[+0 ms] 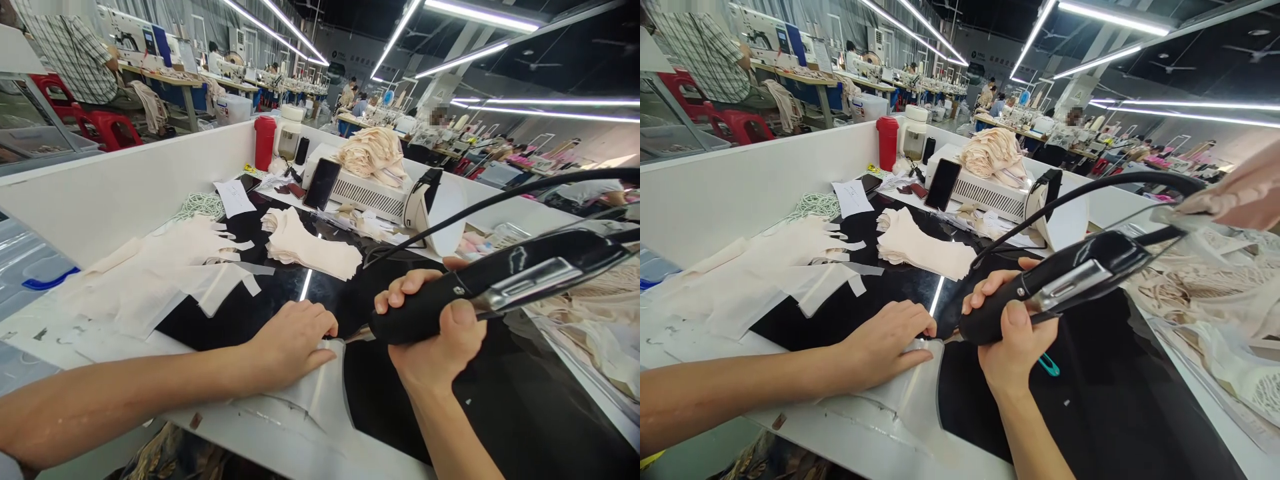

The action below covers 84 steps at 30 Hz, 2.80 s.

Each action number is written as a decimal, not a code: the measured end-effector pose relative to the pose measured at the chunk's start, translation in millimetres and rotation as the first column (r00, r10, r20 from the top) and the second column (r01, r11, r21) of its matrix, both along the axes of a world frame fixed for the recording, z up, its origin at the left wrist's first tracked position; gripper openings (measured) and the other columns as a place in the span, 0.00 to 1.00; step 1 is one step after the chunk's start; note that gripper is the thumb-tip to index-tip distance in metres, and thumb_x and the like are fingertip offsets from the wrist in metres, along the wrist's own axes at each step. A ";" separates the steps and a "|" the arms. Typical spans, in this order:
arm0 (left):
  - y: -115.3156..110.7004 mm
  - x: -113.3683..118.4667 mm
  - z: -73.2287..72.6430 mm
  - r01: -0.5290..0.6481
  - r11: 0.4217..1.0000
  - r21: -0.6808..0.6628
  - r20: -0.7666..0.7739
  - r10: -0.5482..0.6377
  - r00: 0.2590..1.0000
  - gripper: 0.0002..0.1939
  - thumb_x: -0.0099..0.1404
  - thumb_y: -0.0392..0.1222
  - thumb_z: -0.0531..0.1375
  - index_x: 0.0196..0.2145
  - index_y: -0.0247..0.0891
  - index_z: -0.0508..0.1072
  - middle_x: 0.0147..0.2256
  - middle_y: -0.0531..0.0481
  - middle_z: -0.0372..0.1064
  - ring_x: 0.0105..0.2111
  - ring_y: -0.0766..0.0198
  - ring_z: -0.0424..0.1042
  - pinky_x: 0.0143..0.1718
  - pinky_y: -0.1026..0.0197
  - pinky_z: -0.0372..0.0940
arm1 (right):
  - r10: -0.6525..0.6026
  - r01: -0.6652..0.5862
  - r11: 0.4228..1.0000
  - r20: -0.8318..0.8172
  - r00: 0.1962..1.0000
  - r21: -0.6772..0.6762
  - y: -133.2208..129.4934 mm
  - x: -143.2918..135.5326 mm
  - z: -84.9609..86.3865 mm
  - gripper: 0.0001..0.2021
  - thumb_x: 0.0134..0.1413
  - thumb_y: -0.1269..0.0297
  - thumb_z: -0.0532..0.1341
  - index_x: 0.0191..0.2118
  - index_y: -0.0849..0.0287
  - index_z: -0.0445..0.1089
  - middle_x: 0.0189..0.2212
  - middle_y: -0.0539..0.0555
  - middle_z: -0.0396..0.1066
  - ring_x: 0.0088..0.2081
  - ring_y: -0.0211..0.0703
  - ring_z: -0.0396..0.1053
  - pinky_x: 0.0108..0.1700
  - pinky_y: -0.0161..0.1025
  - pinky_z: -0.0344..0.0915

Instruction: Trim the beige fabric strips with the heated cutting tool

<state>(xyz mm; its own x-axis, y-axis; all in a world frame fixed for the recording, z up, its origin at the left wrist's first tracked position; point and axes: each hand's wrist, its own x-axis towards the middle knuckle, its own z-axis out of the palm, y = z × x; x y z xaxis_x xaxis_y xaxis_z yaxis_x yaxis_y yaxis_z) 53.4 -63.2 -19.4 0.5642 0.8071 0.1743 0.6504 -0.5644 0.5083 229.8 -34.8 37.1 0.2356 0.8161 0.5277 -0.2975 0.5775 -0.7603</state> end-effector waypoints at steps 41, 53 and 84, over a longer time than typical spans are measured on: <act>-27.9 -2.9 1.2 0.385 0.823 0.417 -0.338 -0.253 0.906 0.09 0.75 0.27 0.59 0.39 0.37 0.75 0.41 0.47 0.76 0.44 0.58 0.73 0.48 0.57 0.69 | -0.039 0.037 0.998 0.027 0.999 0.042 0.6 -4.6 -4.3 0.22 0.51 0.49 0.75 0.48 0.50 0.70 0.27 0.43 0.71 0.20 0.38 0.70 0.20 0.37 0.69; -33.7 -2.1 0.2 0.365 0.761 0.536 -0.353 -0.191 0.916 0.11 0.76 0.26 0.55 0.43 0.31 0.77 0.50 0.38 0.79 0.50 0.57 0.78 0.57 0.57 0.71 | -0.025 0.024 0.999 0.009 1.000 0.044 2.2 -4.4 -5.5 0.24 0.49 0.50 0.76 0.47 0.50 0.71 0.27 0.43 0.72 0.20 0.38 0.69 0.20 0.36 0.69; -37.1 4.2 -15.3 0.242 0.761 0.601 -0.239 -0.118 0.964 0.11 0.77 0.28 0.55 0.43 0.31 0.78 0.49 0.40 0.80 0.42 0.59 0.77 0.41 0.58 0.74 | -0.040 0.040 0.999 -0.006 0.999 0.032 -2.3 -5.3 -2.0 0.20 0.52 0.55 0.74 0.46 0.53 0.70 0.27 0.43 0.73 0.20 0.37 0.69 0.22 0.36 0.70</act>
<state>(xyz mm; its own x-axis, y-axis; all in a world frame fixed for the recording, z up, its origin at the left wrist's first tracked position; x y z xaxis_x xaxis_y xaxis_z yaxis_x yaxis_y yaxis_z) 57.6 -100.4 -34.8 0.7587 0.4368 0.4834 0.5466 -0.8305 -0.1073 224.5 -37.2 35.1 0.2709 0.7888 0.5518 -0.2773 0.6129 -0.7399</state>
